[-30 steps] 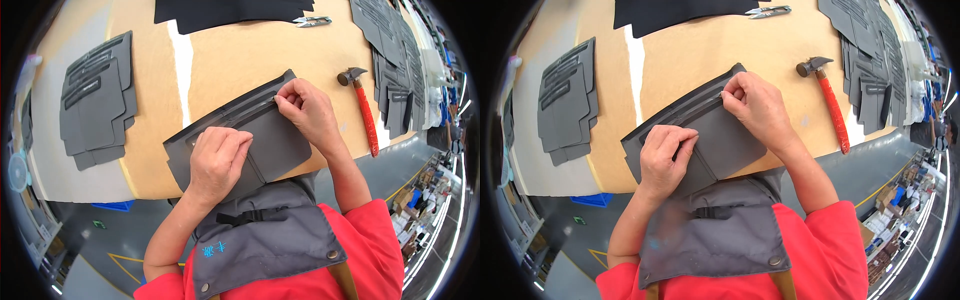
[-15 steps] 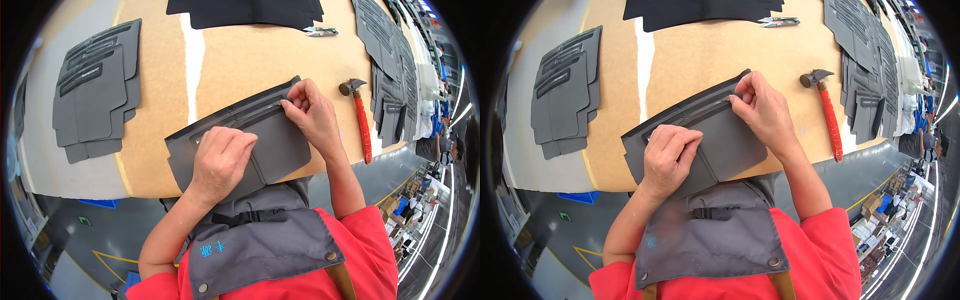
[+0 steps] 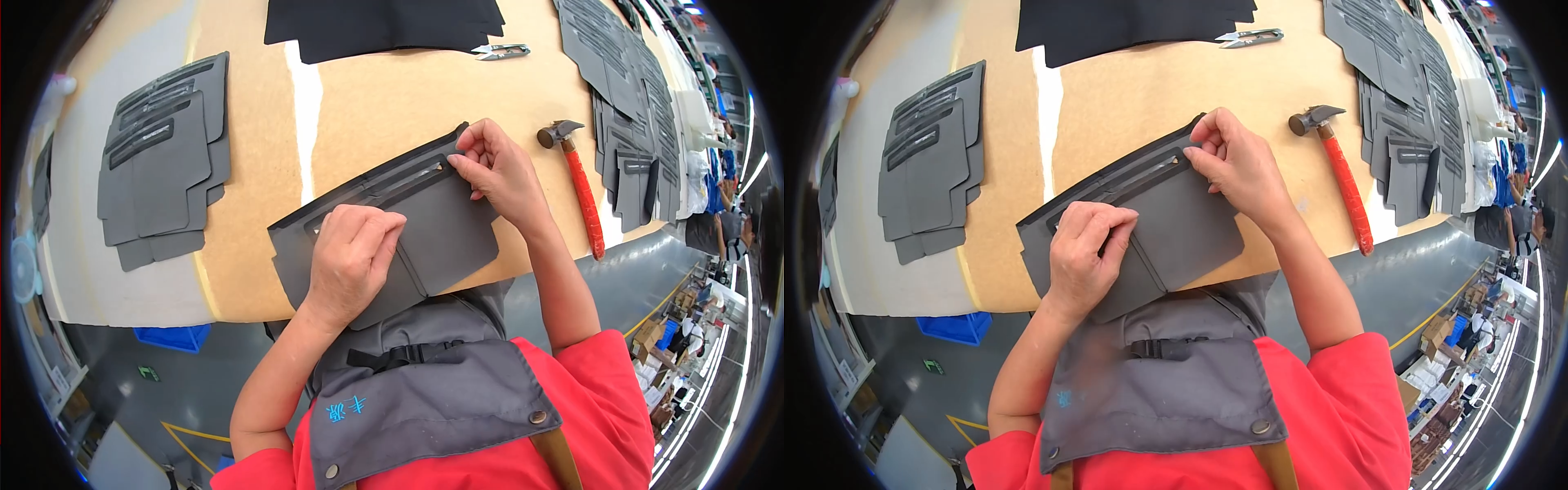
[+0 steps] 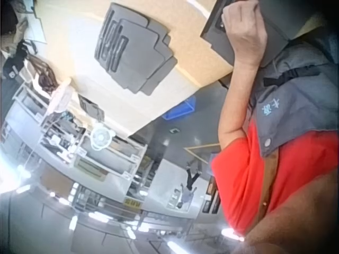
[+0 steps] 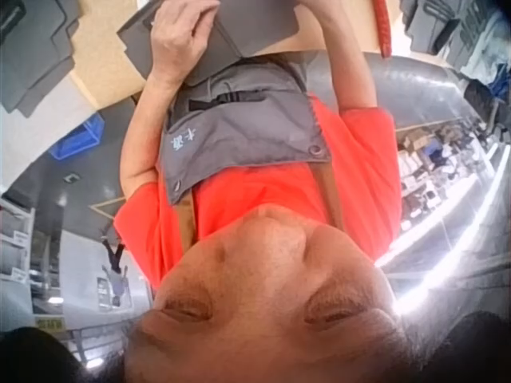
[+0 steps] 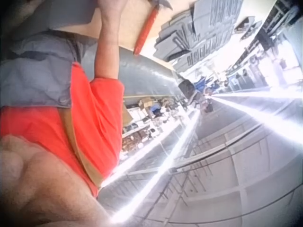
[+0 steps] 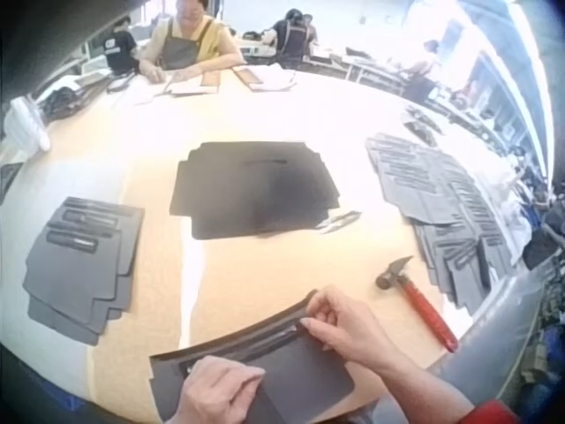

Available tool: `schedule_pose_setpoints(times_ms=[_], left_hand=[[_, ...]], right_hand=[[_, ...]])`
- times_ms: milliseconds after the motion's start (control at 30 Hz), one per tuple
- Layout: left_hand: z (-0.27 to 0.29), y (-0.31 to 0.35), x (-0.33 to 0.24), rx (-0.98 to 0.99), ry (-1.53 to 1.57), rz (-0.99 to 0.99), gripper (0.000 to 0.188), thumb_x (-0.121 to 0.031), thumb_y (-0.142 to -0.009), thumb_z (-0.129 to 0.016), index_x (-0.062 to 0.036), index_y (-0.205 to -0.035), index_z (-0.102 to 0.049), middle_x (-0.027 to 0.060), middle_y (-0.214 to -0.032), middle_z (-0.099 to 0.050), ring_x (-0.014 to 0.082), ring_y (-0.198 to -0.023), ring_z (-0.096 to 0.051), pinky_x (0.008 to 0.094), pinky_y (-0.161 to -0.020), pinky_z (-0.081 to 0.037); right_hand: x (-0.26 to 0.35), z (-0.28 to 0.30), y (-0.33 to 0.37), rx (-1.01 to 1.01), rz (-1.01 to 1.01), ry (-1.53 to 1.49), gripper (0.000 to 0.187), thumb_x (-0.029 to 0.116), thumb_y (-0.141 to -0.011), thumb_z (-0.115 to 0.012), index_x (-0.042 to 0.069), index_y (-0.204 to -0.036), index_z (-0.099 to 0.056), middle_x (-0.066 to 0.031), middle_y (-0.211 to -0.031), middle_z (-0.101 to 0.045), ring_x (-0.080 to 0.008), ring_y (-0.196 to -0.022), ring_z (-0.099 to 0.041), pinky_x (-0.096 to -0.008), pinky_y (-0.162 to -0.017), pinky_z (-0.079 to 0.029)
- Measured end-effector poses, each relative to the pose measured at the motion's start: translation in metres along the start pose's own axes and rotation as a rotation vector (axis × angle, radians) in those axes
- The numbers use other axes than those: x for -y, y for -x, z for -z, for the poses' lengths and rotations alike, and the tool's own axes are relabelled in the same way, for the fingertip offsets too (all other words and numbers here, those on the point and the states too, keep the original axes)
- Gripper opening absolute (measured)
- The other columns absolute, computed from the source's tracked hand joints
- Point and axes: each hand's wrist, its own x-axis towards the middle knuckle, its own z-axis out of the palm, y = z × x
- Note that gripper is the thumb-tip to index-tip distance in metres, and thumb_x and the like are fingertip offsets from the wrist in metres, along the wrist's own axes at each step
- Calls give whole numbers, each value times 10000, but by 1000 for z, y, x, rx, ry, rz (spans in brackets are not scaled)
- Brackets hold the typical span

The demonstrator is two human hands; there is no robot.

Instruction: Manually assembling and reinforcing leather components by inserting strips and using a hammer.

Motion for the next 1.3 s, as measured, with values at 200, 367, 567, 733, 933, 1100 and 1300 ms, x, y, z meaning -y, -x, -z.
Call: schedule_pose_setpoints(times_ms=[200, 367, 567, 733, 933, 1100, 1300], left_hand=[[-1, -1, -1, 9, -11, -3, 146, 17, -841, -771, -58, -952, -713, 65, -901, -676, 251, -839, -640, 353, -739, -522], [0, -1, -2, 10, -20, 8, 127, 6, -852, -764, -58, -947, -711, 69, -902, -678, 253, -848, -640, 356, -745, -525], [0, -1, -2, 26, -48, 12, 125, 6, -852, -765, -57, -945, -710, 66, -900, -677, 255, -849, -639, 356, -746, -525], [0, -2, -2, 41, -63, 10, 126, 8, -850, -765, -57, -944, -712, 67, -895, -675, 253, -846, -637, 355, -743, -525], [-1, -2, -3, 47, -69, 14, 129, 9, -848, -767, -56, -948, -716, 69, -893, -675, 250, -846, -638, 350, -741, -525], [-1, -1, -3, 44, -64, 21, 132, 9, -846, -771, -56, -950, -722, 69, -897, -677, 249, -848, -639, 349, -738, -526], [-2, -1, -1, 37, -49, 16, 140, 14, -842, -773, -54, -954, -725, 70, -902, -680, 249, -849, -640, 348, -732, -528]], right_hand=[[7, 1, 1, 7, 33, 169, 237, 153, -890, -775, 24, -977, -596, 2, -739, -563, -84, -652, -539, -262, -595, -539], [1, 12, 1, 114, 6, 25, 137, 84, -904, -688, 19, -985, -598, -25, -820, -590, -93, -715, -567, -270, -647, -558], [-8, 14, 4, 143, 53, -114, 121, 67, -923, -661, 9, -1022, -621, -27, -875, -609, -88, -766, -607, -261, -646, -562], [-14, -4, 8, -51, 343, 134, 102, 101, -953, -716, 30, -977, -648, -15, -872, -613, -74, -726, -561, -247, -665, -511], [-8, -1, 3, -14, 284, 209, 178, 82, -885, -749, 15, -990, -620, -84, -901, -636, -163, -752, -627, -329, -676, -537], [-3, 8, -1, 111, 83, 24, 157, 70, -898, -730, 30, -1003, -621, -17, -827, -575, -90, -704, -567, -255, -571, -527], [-2, 13, -3, 173, 13, -106, 101, 33, -916, -672, 32, -1000, -617, 24, -813, -532, -31, -702, -520, -205, -556, -521]])
